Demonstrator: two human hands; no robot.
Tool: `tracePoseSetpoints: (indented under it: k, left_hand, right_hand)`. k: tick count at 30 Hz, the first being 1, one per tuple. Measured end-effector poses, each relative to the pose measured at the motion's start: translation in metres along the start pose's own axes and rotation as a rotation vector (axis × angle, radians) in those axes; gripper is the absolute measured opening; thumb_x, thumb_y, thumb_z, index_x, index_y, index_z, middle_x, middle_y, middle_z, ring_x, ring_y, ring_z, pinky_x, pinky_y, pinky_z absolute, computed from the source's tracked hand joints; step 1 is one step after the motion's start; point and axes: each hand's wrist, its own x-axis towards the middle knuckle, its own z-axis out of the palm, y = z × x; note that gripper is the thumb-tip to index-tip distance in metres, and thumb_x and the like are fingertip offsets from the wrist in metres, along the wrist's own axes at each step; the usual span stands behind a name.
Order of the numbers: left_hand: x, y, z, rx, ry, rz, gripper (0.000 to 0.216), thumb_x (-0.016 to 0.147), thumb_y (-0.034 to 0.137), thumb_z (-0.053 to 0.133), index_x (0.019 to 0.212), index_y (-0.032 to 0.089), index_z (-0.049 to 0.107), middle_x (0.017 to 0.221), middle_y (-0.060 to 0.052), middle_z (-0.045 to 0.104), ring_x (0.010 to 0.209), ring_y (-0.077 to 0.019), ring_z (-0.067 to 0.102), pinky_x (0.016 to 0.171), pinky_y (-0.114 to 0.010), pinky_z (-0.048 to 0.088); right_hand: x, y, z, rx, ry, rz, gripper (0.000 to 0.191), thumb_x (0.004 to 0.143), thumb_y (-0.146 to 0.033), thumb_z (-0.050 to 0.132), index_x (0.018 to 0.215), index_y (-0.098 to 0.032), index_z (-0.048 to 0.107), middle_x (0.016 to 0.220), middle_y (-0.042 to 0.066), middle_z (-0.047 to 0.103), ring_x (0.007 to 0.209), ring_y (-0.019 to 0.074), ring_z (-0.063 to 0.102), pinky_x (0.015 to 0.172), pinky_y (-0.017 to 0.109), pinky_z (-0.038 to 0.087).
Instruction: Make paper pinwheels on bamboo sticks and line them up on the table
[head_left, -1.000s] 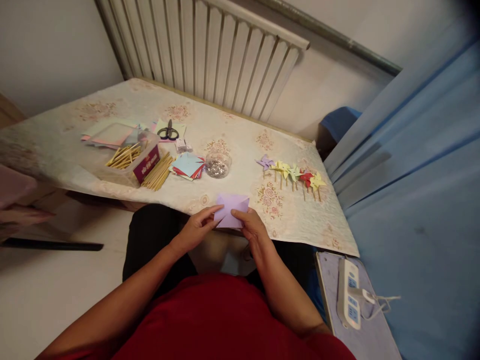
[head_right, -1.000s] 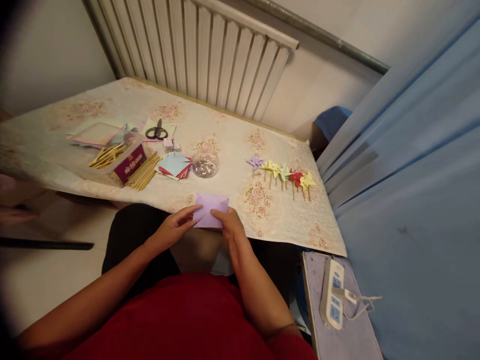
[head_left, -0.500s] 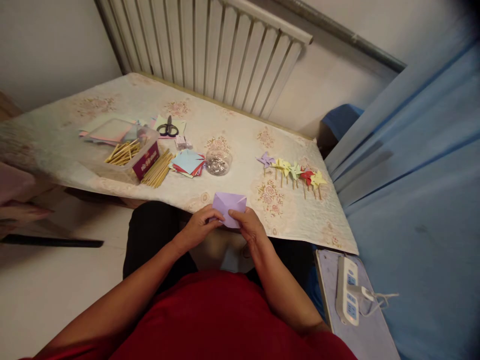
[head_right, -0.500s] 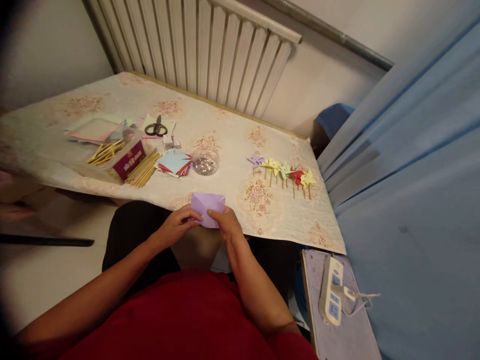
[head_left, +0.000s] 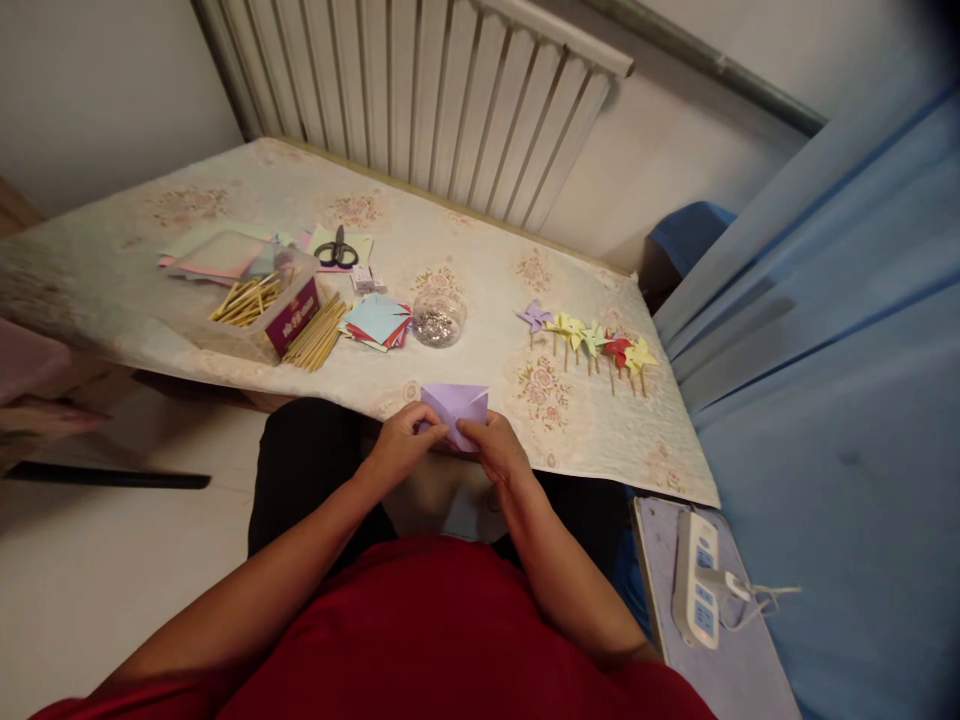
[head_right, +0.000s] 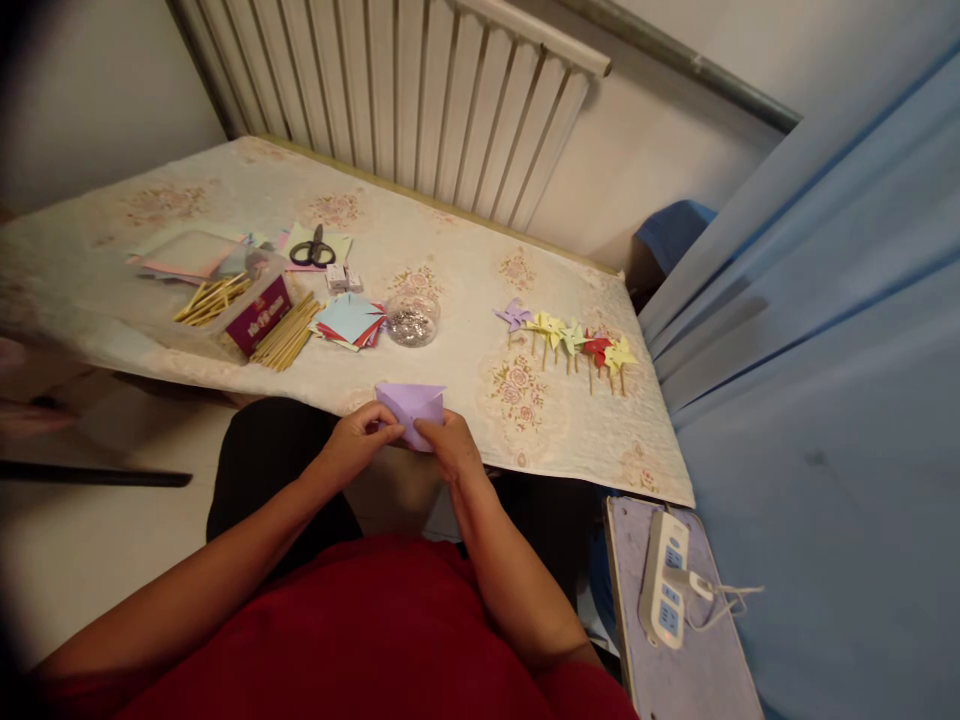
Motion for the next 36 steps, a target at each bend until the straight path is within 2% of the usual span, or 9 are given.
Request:
tracePoseSetpoints:
  k: [6, 20, 36]
  left_hand:
    - [0.001, 0.010, 0.002, 0.136, 0.037, 0.044, 0.017, 0.079, 0.029, 0.057, 0.065, 0.020, 0.055, 0.072, 0.000, 0.056, 0.074, -0.0172, 0.051, 0.068, -0.029, 0.041]
    - [0.003, 0.017, 0.006, 0.303, 0.046, 0.010, 0.019, 0.079, 0.022, 0.059, 0.063, 0.021, 0.049, 0.070, 0.000, 0.056, 0.073, -0.0174, 0.052, 0.072, -0.031, 0.042]
    - [0.003, 0.018, 0.006, 0.303, 0.027, -0.050, 0.018, 0.077, 0.023, 0.059, 0.061, 0.021, 0.050, 0.067, 0.000, 0.056, 0.071, -0.0169, 0.052, 0.070, -0.030, 0.041]
  right_hand:
    - [-0.001, -0.001, 0.001, 0.026, 0.004, 0.035, 0.019, 0.061, -0.031, 0.073, 0.075, -0.020, 0.067, 0.068, -0.001, 0.066, 0.063, 0.0171, 0.059, 0.062, 0.031, 0.049]
    - [-0.002, -0.001, 0.004, 0.016, 0.006, 0.029, 0.022, 0.059, -0.030, 0.070, 0.076, -0.017, 0.067, 0.067, -0.001, 0.065, 0.061, 0.0149, 0.056, 0.062, 0.029, 0.047]
    - [-0.001, 0.001, 0.001, -0.200, 0.050, -0.028, 0.024, 0.064, -0.034, 0.069, 0.080, -0.016, 0.070, 0.070, 0.001, 0.067, 0.066, 0.0166, 0.058, 0.065, 0.028, 0.046]
